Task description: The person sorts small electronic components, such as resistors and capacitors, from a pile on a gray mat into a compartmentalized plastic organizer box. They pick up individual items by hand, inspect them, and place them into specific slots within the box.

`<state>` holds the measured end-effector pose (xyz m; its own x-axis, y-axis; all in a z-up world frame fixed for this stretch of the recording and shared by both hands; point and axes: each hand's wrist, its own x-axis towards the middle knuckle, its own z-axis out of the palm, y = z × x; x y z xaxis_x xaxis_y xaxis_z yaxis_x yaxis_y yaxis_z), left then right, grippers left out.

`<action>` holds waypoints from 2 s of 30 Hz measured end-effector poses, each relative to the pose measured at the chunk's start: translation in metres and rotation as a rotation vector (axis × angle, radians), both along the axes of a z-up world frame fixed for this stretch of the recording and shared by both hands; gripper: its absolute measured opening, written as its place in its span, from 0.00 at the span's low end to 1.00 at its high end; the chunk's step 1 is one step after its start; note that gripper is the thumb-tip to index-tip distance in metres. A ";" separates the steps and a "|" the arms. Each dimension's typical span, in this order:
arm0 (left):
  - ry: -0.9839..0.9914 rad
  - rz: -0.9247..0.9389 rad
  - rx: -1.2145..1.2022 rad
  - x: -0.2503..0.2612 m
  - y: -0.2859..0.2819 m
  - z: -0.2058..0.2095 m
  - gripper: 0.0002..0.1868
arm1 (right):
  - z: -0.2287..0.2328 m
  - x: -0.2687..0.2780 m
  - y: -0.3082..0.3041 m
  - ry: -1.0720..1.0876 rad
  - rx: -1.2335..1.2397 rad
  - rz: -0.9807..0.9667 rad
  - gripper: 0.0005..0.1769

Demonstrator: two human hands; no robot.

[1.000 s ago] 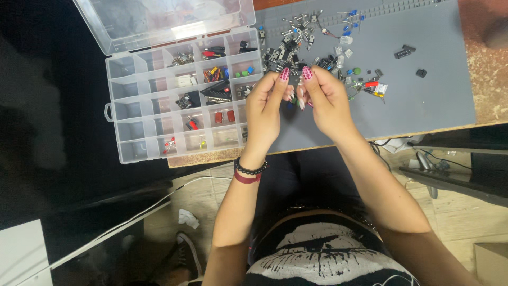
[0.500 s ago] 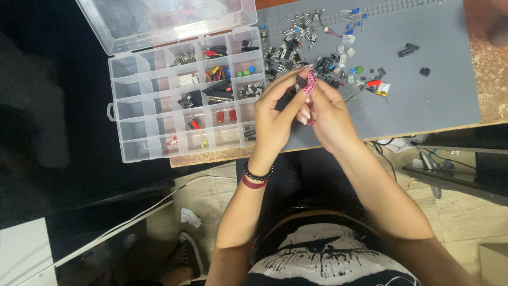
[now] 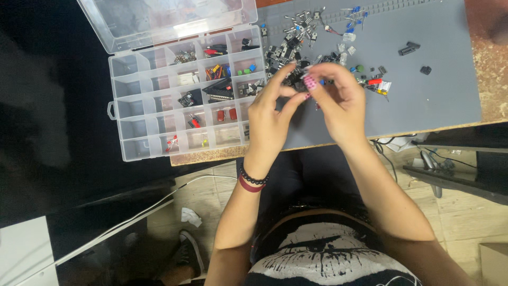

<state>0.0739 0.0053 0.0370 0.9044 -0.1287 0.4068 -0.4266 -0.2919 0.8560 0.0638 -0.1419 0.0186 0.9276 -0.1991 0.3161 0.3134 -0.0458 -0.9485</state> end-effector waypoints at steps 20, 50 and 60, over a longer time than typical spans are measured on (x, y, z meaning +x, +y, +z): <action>0.384 -0.177 -0.501 -0.019 0.002 -0.001 0.14 | -0.011 -0.004 0.013 0.242 0.391 -0.118 0.05; 0.079 0.106 -0.373 -0.049 -0.001 -0.014 0.04 | 0.004 -0.014 0.041 0.157 0.449 -0.219 0.06; 0.265 0.165 -0.539 -0.054 0.057 -0.031 0.02 | 0.004 0.026 0.060 0.126 -0.052 -0.141 0.08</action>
<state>0.0200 0.0622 0.0065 0.9740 0.1819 0.1352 -0.1660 0.1664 0.9720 0.0893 -0.0823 0.0223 0.9247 -0.3159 0.2125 0.1793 -0.1310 -0.9750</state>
